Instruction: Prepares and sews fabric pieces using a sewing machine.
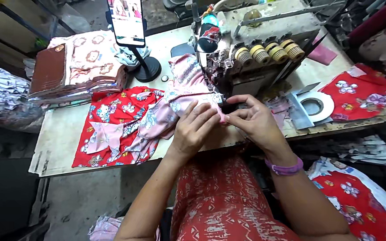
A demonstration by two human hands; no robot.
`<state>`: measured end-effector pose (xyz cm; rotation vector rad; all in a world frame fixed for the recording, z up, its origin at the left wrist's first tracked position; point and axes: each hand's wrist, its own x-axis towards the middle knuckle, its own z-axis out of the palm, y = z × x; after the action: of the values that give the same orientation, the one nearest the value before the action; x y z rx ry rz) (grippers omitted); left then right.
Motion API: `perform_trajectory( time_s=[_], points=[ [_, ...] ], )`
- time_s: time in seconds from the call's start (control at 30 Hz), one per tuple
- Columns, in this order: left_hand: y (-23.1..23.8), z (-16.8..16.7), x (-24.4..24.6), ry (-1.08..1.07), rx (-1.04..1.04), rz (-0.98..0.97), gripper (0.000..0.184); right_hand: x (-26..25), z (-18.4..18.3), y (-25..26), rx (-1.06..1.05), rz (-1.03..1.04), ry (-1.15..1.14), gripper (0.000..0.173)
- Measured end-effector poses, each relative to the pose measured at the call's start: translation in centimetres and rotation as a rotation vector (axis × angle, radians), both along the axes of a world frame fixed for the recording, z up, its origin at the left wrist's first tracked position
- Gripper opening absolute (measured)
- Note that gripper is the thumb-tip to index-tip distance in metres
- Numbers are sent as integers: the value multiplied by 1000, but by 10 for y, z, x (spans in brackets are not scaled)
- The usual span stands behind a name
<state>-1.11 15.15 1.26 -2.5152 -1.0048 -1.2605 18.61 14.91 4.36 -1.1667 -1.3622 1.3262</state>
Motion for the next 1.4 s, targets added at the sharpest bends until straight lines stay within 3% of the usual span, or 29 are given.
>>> perform_trajectory(
  time_s=[0.1, 0.2, 0.33, 0.47, 0.53, 0.7, 0.83, 0.9, 1.23, 1.4],
  points=[
    [-6, -10, -2, 68, -8, 0, 14, 0, -9, 1, 11, -20, -22, 44],
    [-9, -14, -1, 87, 6, 27, 16, -1, -19, -2, 189, -10, -86, 39],
    [-10, -9, 1, 118, 20, 56, 17, -1, -21, -4, 294, -15, -299, 27],
    [-10, -4, 4, 138, 22, 64, 18, 0, -15, -7, 192, -71, -349, 59],
    [-11, -2, 5, 135, 18, 67, 19, 0, -15, -9, 205, -47, -277, 61],
    [-19, 12, 30, 113, -50, 144, 17, 19, -9, 0, 187, -64, -193, 39],
    [-22, 32, 39, 79, -103, 125, 18, 33, 9, 2, 375, -53, -301, 17],
    [-20, 30, 27, 58, -129, 73, 19, 27, 3, 0, 458, -49, -351, 16],
    [59, 19, -33, 17, -268, -223, 20, -21, -1, 26, 739, -120, -864, 27],
    [99, 34, -36, 41, -341, -76, 31, -28, 1, 24, 756, -149, -976, 33]
  ],
)
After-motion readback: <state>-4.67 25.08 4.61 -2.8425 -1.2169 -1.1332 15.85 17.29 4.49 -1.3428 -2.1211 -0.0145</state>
